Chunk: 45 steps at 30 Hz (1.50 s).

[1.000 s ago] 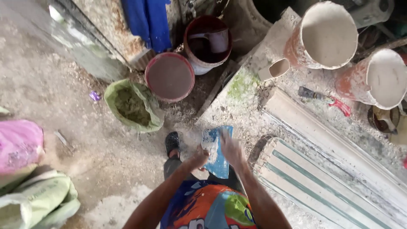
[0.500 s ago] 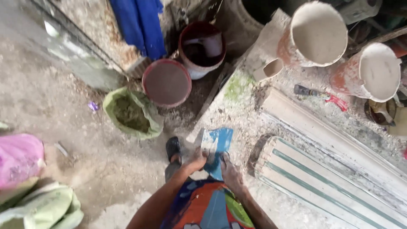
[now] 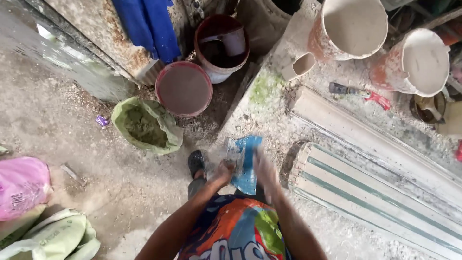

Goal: Using scrapers to remove excess material and clean the surface of a decorative architectural mold.

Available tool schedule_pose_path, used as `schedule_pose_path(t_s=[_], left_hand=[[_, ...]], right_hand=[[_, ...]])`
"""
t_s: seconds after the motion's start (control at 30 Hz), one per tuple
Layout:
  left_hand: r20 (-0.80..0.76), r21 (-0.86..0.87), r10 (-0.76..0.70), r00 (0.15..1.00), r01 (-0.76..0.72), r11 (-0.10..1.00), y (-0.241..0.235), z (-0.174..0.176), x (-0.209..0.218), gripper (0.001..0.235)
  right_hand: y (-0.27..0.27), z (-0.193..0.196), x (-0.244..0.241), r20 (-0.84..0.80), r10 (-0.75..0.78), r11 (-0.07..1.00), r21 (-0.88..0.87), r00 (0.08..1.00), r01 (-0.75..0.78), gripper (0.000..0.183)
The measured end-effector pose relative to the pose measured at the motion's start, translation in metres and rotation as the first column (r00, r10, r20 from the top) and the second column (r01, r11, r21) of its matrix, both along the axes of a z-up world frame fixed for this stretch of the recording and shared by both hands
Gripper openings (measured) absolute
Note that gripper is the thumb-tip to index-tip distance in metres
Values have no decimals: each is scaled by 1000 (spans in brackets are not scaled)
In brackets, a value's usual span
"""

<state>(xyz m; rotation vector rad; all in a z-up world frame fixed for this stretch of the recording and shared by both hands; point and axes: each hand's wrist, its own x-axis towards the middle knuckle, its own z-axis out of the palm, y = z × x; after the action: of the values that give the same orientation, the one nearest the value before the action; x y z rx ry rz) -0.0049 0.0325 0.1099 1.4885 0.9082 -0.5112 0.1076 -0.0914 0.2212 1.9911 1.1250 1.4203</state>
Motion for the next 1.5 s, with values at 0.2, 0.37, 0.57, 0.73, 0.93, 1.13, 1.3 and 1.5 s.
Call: schedule_pose_path(t_s=[0.2,0.37,0.57,0.73,0.93,1.13,1.3,1.5], left_hand=[[28,-184,-94,995,98,978,43,95,1,63],[143,19,-160,977,158,987,38,19,-16,57],[-67,-119,-44,997,36,992,73,90,11,60],[-43,-245,-109,993,95,965,54,64,8,64],[34,-345,113,993,-95,934,36,-1,-2,22],[-14,-235,150,989,-149,961,21,6,-18,45],[6,-213,233,972,-227,950,-22,-109,-20,42],[32,-70,56,998,-54,996,-1,-26,-26,37]], right_hand=[[9,17,0,-939,-144,867,-272,-313,418,46],[6,20,-50,-828,-433,837,-516,-356,180,46],[40,67,-40,-890,-198,900,-331,-410,284,44],[9,27,-54,-904,-130,970,-31,408,241,32],[56,21,6,-899,-354,871,-417,-256,260,46],[30,60,-61,-698,52,998,14,714,-59,32],[85,40,-29,-932,-258,941,-302,-254,151,46],[-4,-34,-57,-921,-389,917,-383,36,115,47]])
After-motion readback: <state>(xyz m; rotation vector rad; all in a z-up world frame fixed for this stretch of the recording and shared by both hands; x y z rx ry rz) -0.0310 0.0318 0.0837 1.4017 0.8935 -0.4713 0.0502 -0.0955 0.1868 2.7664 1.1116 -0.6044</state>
